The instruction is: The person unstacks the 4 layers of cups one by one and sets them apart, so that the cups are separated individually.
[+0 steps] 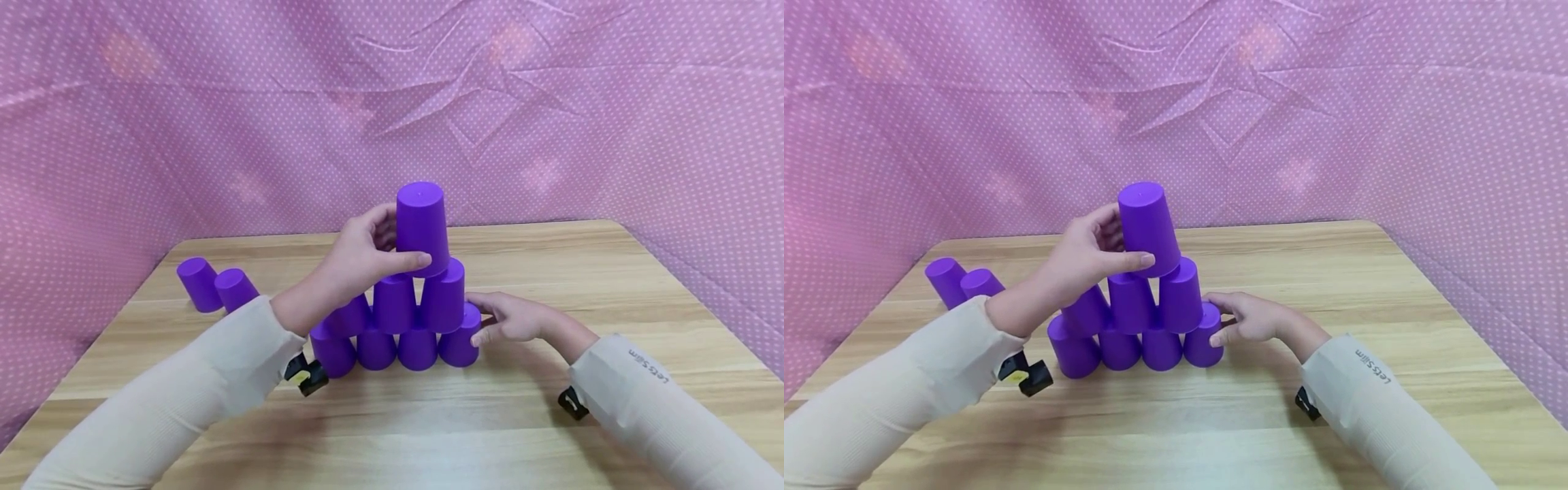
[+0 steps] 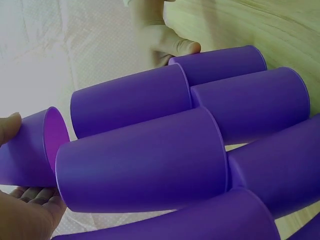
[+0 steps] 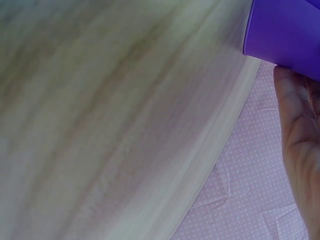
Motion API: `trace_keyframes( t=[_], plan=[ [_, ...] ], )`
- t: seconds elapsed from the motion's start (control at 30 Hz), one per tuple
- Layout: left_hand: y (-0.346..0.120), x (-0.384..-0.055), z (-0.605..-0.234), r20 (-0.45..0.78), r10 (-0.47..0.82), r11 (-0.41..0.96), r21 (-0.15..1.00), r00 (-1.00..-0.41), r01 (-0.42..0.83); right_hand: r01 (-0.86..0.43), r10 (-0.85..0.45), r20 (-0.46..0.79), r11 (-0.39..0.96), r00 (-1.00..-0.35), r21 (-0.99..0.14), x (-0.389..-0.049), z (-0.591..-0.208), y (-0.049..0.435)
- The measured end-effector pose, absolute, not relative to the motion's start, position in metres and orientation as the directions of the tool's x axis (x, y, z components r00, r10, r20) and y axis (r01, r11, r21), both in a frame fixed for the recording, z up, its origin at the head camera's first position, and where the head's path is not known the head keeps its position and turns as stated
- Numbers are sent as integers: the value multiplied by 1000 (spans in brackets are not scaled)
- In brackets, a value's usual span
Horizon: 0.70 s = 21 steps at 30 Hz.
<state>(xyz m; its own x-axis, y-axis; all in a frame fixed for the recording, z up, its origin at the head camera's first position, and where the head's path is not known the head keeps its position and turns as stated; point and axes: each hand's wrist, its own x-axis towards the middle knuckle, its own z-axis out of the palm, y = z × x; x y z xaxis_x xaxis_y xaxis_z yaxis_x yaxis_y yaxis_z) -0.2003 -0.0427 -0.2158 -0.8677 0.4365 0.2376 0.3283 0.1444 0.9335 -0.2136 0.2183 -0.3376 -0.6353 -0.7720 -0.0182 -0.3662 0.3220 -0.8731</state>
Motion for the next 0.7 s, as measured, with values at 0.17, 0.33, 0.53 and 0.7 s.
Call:
trace_keyframes(
  t=[0.17,0.33,0.53,0.7],
  plan=[
    [-48,-199,-212,236,423,163,930,-875,330,-369,-771,-16,323,-637,-872,-214,-338,219],
    [-56,-199,-206,257,381,176,923,-888,343,-371,-774,-15,319,-633,-872,-214,-338,219],
    [-67,-199,-201,296,349,174,912,-889,371,-368,-775,-15,317,-632,-874,-214,-339,220],
    [-77,-200,-201,292,318,192,912,-902,363,-363,-772,-18,320,-636,-875,-212,-338,220]
  ],
)
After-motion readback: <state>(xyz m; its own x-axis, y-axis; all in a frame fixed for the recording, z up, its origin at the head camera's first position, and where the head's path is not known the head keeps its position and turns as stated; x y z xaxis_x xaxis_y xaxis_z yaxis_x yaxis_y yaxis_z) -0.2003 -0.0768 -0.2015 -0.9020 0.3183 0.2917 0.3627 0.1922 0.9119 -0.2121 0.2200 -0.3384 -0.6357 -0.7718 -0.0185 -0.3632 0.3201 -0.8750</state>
